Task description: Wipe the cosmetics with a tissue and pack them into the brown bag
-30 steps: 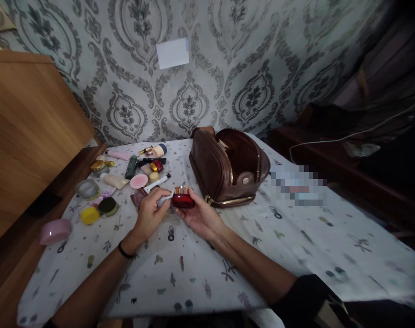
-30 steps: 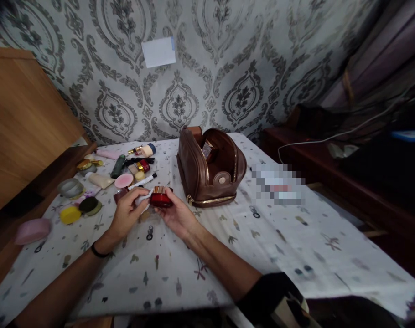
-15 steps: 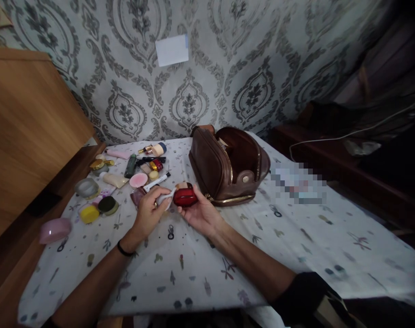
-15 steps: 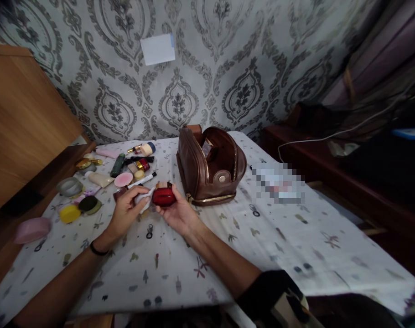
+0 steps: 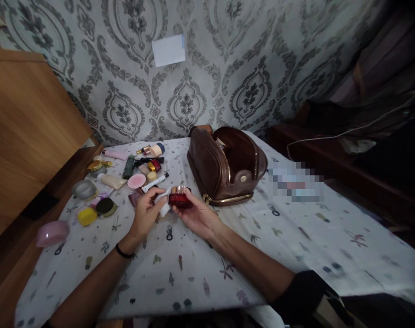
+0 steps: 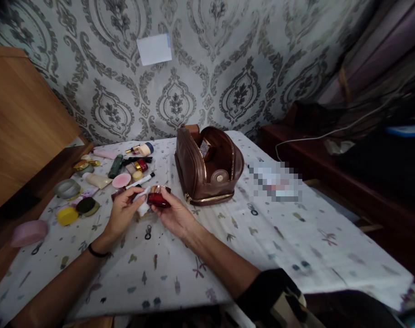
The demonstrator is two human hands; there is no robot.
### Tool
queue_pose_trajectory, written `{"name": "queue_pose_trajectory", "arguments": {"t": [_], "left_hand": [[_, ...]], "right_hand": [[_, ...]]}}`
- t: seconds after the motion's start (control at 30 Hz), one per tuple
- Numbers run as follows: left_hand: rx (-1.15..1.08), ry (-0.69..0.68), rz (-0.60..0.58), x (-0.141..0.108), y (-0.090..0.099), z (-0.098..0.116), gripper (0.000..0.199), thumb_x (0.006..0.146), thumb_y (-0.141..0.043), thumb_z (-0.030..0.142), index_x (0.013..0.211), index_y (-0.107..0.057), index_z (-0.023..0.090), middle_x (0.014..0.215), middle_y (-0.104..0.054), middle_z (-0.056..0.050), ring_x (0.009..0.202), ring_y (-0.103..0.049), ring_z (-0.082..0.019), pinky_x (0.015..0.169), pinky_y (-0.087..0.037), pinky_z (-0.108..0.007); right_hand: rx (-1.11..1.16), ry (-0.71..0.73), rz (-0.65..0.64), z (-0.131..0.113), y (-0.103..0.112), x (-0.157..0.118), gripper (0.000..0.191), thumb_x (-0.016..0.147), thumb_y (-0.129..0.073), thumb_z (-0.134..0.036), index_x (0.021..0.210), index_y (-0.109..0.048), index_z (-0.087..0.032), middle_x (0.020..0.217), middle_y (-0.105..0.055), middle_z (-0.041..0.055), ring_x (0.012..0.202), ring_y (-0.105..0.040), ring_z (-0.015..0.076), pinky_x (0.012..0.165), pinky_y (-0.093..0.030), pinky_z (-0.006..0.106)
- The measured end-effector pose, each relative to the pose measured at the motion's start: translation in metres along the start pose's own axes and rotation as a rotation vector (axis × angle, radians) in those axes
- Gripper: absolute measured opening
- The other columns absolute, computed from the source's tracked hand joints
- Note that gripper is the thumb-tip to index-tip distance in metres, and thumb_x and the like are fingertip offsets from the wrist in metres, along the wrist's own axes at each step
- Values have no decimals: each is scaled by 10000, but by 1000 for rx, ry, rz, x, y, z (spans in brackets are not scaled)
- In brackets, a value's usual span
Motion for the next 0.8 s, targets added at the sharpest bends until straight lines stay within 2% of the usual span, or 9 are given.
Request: {"name": "queue_pose_trajectory", "arguments": {"t": [0.13,0.23,0.37,0.47,0.57,0.7,0.8], "left_hand": [[-93,56,8,-1,-1,-6,232,820,-692,374,946,-687,179,830,-693,-9,716,-627,-150,664,-503,-254],[-129,55,8,-2,0,-10,274,841,-682,395,1014,-699,184,962,-725,-46,837,-666,-182,750,-527,-284],[-104,7,-62,-3,-1,-5,303,869,-660,379,1101,-706,190,1090,-724,-84,957,-670,-217,806,-531,-305],[-60,-20,-104,-3,-3,3,277,866,-663,356,1086,-724,199,1065,-716,-72,920,-661,-201,758,-522,-278],[-22,-19,-93,-4,-6,10,246,848,-669,343,1026,-741,189,1000,-707,-56,883,-640,-183,722,-500,-247],[-118,139,-103,-6,-10,8,296,816,-698,377,1019,-723,163,866,-696,-31,727,-604,-139,624,-463,-215],[-278,253,-51,-6,-11,2,310,754,-762,379,968,-722,158,813,-690,-11,669,-585,-114,608,-451,-207]], "right_hand": [[-57,21,32,-2,-3,-2,136,799,-770,-248,874,-715,-149,831,-748,15,721,-664,110,576,-497,181],[-21,17,94,-5,-4,-1,79,849,-712,-237,869,-704,-160,814,-750,4,714,-668,113,585,-500,197],[69,-25,124,-10,-2,1,126,907,-639,-295,909,-685,-178,826,-753,10,738,-681,140,614,-527,246],[110,-34,75,-13,2,3,169,905,-642,-354,925,-676,-189,818,-749,2,741,-678,145,640,-540,260],[131,-40,62,-13,4,4,192,920,-622,-387,895,-671,-203,793,-743,-11,741,-671,138,680,-550,265],[120,-28,118,-10,3,5,210,939,-594,-401,884,-682,-218,807,-749,-8,752,-671,137,680,-540,264],[84,-10,148,-7,3,6,189,917,-629,-402,898,-697,-226,821,-753,-11,758,-668,134,672,-521,252]]}}
Point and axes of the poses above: each hand's wrist, its own x-axis towards the middle knuckle, its own y-axis out of the back of the hand, z = x × y, the point moved 1 cm from there along x, towards the middle knuckle
